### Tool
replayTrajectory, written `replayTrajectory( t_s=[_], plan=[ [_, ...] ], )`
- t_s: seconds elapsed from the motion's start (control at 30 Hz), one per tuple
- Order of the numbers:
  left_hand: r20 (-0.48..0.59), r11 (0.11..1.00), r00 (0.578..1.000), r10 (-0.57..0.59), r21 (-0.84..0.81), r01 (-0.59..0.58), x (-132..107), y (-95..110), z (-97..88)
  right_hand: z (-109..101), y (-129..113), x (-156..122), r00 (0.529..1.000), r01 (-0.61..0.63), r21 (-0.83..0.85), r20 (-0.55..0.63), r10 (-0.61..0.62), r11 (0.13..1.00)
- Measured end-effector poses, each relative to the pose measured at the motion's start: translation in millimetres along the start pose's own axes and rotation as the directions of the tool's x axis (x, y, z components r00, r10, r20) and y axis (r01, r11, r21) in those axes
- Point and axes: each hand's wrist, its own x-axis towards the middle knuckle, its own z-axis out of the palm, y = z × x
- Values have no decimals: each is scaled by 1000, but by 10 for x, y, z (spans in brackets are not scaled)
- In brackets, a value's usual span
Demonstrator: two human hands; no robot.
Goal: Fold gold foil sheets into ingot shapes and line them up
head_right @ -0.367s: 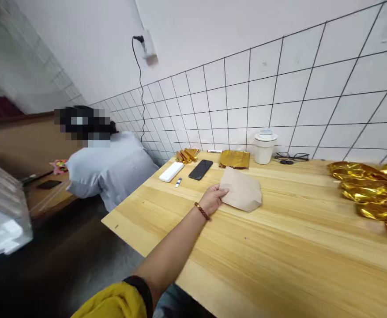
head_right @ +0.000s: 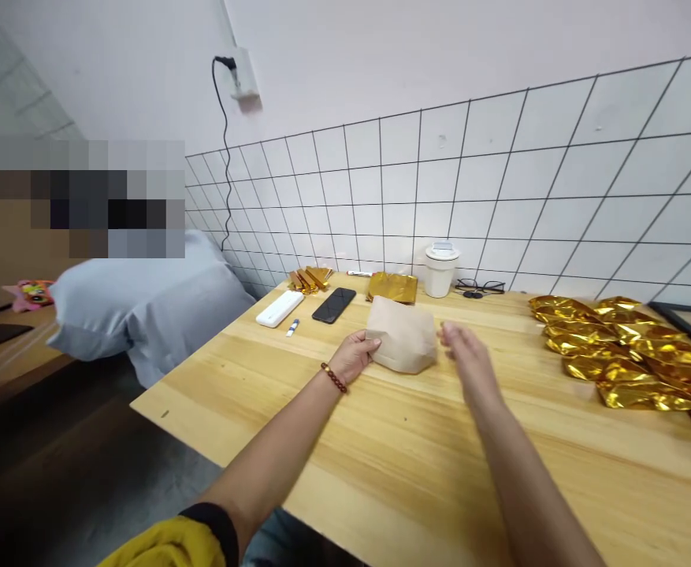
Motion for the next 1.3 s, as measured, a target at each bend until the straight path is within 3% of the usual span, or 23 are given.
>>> replayTrajectory(
  t_s=[0.13,0.23,0.3,0.53,0.7,0.83,1.03,1.2,1.3],
  plan=[
    [40,1000,999,4,8,-4,-16,22,0,102,150,-92,994,-113,-43,-12,113,993],
    [37,1000,999,-4,17,3,-20,29,5,166,202,-122,985,-108,-14,131,109,994],
    [19,1000,1000,-4,14,4,-21,33,9,175,219,-127,978,-130,5,164,127,992],
    [-90,999,996,23,-47,-27,8,32,18,157,330,-110,999,-29,72,-39,32,997],
    [-121,994,989,79,-65,-88,31,29,-4,149,313,-125,980,76,21,-188,-70,997],
    [-104,994,990,92,-43,-97,37,19,-13,146,252,-90,965,55,147,-261,-15,988],
    [-73,995,994,78,-54,-82,22,30,41,144,235,-42,983,-94,330,-116,139,939],
    [-11,994,998,61,87,-60,-29,8,74,177,182,-85,986,-165,304,53,156,938],
    [-35,991,997,73,118,-69,-46,-10,84,193,145,-96,989,-146,264,62,134,953]
  ],
)
